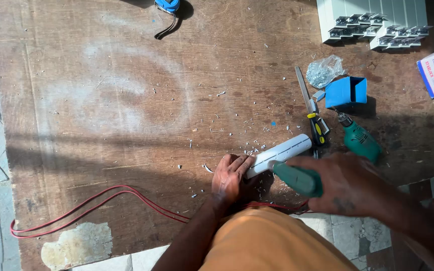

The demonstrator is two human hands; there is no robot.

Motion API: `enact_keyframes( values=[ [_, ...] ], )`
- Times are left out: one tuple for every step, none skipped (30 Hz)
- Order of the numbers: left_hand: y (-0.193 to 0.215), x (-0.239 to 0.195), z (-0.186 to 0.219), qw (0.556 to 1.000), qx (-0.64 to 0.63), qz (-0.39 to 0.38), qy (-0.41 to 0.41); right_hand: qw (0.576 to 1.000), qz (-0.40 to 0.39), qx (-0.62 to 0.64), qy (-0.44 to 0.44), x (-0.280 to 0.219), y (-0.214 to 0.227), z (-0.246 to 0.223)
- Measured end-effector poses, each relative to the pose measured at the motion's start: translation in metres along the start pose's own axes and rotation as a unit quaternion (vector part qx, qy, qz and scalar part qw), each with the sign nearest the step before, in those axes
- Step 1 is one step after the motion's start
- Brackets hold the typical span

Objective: Using a hand drill to create multiple holes in a white plastic pipe section.

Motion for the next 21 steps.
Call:
enact_keyframes(
  values=[
    [0.002,0.011,-0.001,1.0,0.006,0.008,0.001,1.0,0.005,-0.006,0.007,0.005,-0.002,0.01],
    [0.004,0.021,-0.002,0.999,-0.02,0.014,0.021,0.998,0.051,0.044,0.003,0.011,0.0,0.021],
    [0.008,0.016,0.003,0.998,-0.048,0.008,0.05,0.992,0.08,0.1,0.0,0.01,-0.009,0.032],
    [0.006,-0.006,0.004,0.997,-0.043,0.005,0.062,0.993,0.069,0.1,0.007,-0.001,-0.006,0.022],
    [0.0,-0.006,-0.005,0.998,-0.043,-0.007,0.049,0.995,0.008,0.078,-0.058,-0.008,-0.001,0.022],
    [-0.007,-0.005,-0.013,0.998,-0.042,-0.018,0.037,0.989,-0.052,0.057,-0.124,-0.016,0.004,0.023],
    [-0.004,0.0,-0.009,0.998,-0.047,-0.017,0.039,0.989,-0.054,0.053,-0.128,-0.021,-0.003,0.04],
    [-0.001,0.004,-0.005,0.998,-0.041,-0.011,0.042,0.99,-0.038,0.078,-0.112,-0.025,-0.009,0.055],
    [0.006,0.006,-0.004,0.999,-0.032,-0.009,0.043,0.99,-0.022,0.107,-0.093,-0.028,-0.018,0.067],
    [0.006,0.004,-0.002,0.998,-0.032,-0.012,0.044,0.989,-0.024,0.109,-0.094,-0.028,-0.035,0.085],
    [0.006,0.006,-0.002,0.998,-0.021,0.001,0.052,0.988,0.018,0.146,-0.04,-0.027,-0.046,0.097],
    [0.007,0.007,-0.002,0.998,-0.01,0.014,0.061,0.981,0.062,0.183,0.012,-0.027,-0.055,0.109],
    [0.012,0.012,0.002,0.998,-0.011,0.014,0.059,0.981,0.064,0.184,0.01,-0.034,-0.036,0.083],
    [0.016,0.017,0.006,0.998,-0.022,-0.003,0.064,0.985,0.006,0.155,-0.074,-0.043,-0.026,0.064],
    [0.021,0.021,0.009,0.997,-0.031,-0.02,0.069,0.977,-0.046,0.131,-0.16,-0.053,-0.015,0.046],
    [0.013,0.013,0.004,0.997,-0.03,-0.02,0.068,0.977,-0.046,0.132,-0.16,-0.052,-0.022,0.05],
    [0.008,0.006,0.0,0.999,-0.004,-0.005,0.052,0.975,-0.028,0.152,-0.158,-0.051,-0.029,0.054],
    [0.003,-0.001,-0.004,0.999,0.021,0.011,0.036,0.972,-0.01,0.172,-0.157,-0.049,-0.035,0.057],
    [0.004,0.0,-0.003,0.999,0.021,0.01,0.034,0.972,-0.01,0.174,-0.159,-0.052,-0.035,0.058],
    [0.005,0.002,-0.003,0.999,0.004,0.014,0.044,0.973,-0.006,0.165,-0.16,-0.054,-0.035,0.059],
    [0.007,0.004,-0.003,0.998,-0.013,0.017,0.053,0.974,-0.003,0.157,-0.161,-0.056,-0.035,0.059]
  ],
)
Point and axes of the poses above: each hand's wrist, its own x-axis towards the middle knuckle, its own y-axis out of the back of the hand, z = x × y, the point moved 6 cm from there along x, towards the middle knuckle, and after that the axes turned 8 degrees about z, right-handed, at the moved point
